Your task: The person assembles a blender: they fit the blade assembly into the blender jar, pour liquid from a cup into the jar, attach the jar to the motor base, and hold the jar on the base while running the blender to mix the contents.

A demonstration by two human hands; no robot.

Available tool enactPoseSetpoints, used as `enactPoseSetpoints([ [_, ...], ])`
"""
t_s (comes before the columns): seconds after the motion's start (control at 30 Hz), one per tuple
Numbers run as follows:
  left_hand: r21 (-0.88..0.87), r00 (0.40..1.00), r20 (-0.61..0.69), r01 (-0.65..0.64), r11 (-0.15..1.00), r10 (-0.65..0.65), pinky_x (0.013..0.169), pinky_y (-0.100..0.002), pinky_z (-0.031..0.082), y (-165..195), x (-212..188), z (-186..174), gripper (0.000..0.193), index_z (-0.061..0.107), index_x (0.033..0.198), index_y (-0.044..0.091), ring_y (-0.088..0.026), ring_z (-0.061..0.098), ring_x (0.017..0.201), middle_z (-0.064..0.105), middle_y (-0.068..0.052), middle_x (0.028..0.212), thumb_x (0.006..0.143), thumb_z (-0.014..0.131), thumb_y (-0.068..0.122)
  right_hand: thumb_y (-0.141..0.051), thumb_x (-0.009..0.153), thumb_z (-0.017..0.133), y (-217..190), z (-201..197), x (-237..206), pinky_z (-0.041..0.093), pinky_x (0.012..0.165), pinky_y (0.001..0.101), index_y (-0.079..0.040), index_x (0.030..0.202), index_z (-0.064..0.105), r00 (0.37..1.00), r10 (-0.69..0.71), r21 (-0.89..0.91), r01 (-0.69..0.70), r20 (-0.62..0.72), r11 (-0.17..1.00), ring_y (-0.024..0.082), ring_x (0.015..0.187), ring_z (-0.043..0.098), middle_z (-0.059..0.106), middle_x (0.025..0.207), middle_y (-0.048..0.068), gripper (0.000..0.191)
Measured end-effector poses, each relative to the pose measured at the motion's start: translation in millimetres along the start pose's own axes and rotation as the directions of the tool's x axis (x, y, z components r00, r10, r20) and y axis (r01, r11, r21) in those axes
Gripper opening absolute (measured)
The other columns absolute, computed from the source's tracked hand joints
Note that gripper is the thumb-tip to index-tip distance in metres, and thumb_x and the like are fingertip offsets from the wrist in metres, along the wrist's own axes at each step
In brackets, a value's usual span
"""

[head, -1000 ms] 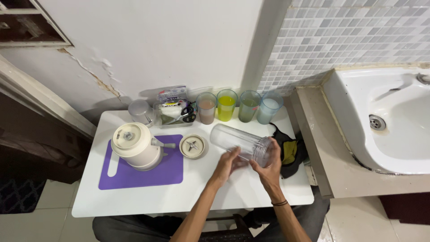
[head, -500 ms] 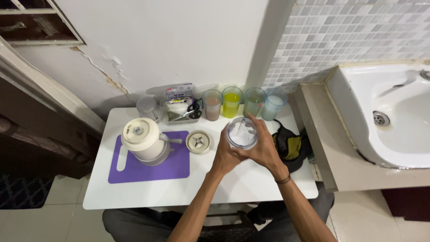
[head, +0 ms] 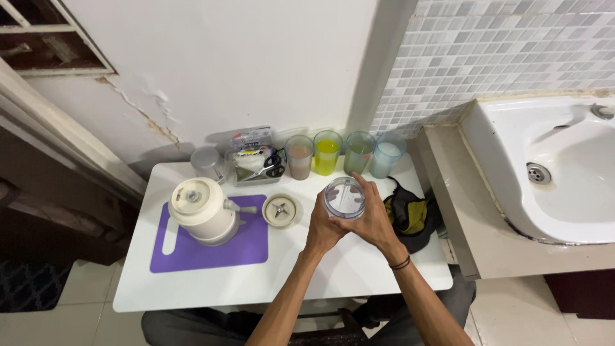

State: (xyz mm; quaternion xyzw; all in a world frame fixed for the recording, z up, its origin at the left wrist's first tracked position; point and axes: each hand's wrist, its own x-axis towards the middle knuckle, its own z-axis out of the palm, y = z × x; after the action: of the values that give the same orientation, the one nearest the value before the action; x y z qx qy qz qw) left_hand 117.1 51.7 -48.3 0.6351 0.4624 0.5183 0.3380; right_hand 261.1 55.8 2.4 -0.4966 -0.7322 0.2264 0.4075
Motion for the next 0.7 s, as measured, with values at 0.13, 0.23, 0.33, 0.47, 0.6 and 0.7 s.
enactPoseSetpoints([
  [0.13, -0.028, 0.999, -0.013, 0.032, 0.999, -0.032, 0.101, -0.040, 0.054, 1, 5, 11, 0.096, 0.042, 0.140, 0.001, -0.030, 0.063, 0.124, 0.061, -0.018, 0.133, 0.065, 0.096, 0.025, -0.049, 0.064, 0.091, 15, -7, 0, 0.050, 0.105, 0.0455, 0.001, 0.153, 0.033, 0.999, -0.034, 0.057, 0.033, 0.024, 0.998, 0.035, 0.126, 0.057, 0.052, 0.133, 0.021, 0.117],
  [0.23, -0.112, 0.999, -0.024, 0.029, 0.993, -0.032, 0.102, -0.040, 0.054, -4, 10, 21, 0.097, 0.039, 0.141, 0.000, -0.030, 0.064, 0.124, 0.063, -0.018, 0.132, 0.066, 0.096, 0.026, -0.047, 0.077, 0.080, 36, -18, -4, 0.045, 0.108, 0.0443, 0.000, 0.156, 0.031, 0.999, -0.016, 0.195, 0.009, 0.030, 0.981, 0.034, 0.131, 0.054, 0.052, 0.137, 0.020, 0.104],
  [0.33, -0.117, 0.999, -0.049, -0.028, 0.993, 0.022, 0.101, -0.039, 0.056, -13, 19, 33, 0.099, 0.037, 0.139, 0.001, -0.029, 0.066, 0.121, 0.064, -0.018, 0.130, 0.065, 0.097, 0.028, -0.047, 0.097, 0.059, 60, -20, 1, 0.048, 0.109, 0.0390, -0.002, 0.156, 0.039, 0.980, 0.182, 0.419, -0.133, -0.080, 0.898, 0.029, 0.130, 0.058, 0.057, 0.135, 0.016, 0.076],
  [0.47, -0.104, 0.998, -0.037, -0.047, 0.993, 0.043, 0.102, -0.039, 0.056, -24, 27, 47, 0.102, 0.036, 0.141, 0.001, -0.029, 0.064, 0.121, 0.062, -0.019, 0.129, 0.063, 0.097, 0.028, -0.034, 0.092, 0.067, 85, -21, 23, 0.055, 0.102, 0.0401, 0.000, 0.147, 0.045, 0.859, 0.402, 0.307, -0.308, -0.318, 0.901, 0.029, 0.119, 0.062, 0.058, 0.129, 0.019, 0.068],
  [0.6, -0.108, 0.999, -0.022, -0.052, 0.993, 0.050, 0.103, -0.040, 0.055, -31, 33, 54, 0.103, 0.035, 0.144, 0.001, -0.030, 0.064, 0.123, 0.062, -0.019, 0.131, 0.064, 0.095, 0.027, -0.028, 0.075, 0.087, 101, -36, 60, 0.053, 0.101, 0.0432, 0.002, 0.148, 0.037, 0.867, 0.295, 0.000, -0.322, -0.401, 0.947, 0.033, 0.126, 0.055, 0.047, 0.138, 0.024, 0.093],
  [0.7, -0.125, 1.000, 0.015, 0.012, 0.992, -0.010, 0.103, -0.041, 0.055, -35, 37, 55, 0.102, 0.036, 0.143, 0.002, -0.030, 0.064, 0.123, 0.063, -0.018, 0.131, 0.063, 0.095, 0.026, -0.030, 0.071, 0.096, 108, -45, 86, 0.044, 0.109, 0.0490, 0.007, 0.153, 0.023, 0.919, 0.203, 0.023, -0.208, -0.338, 0.978, 0.040, 0.141, 0.040, 0.034, 0.151, 0.030, 0.116],
])
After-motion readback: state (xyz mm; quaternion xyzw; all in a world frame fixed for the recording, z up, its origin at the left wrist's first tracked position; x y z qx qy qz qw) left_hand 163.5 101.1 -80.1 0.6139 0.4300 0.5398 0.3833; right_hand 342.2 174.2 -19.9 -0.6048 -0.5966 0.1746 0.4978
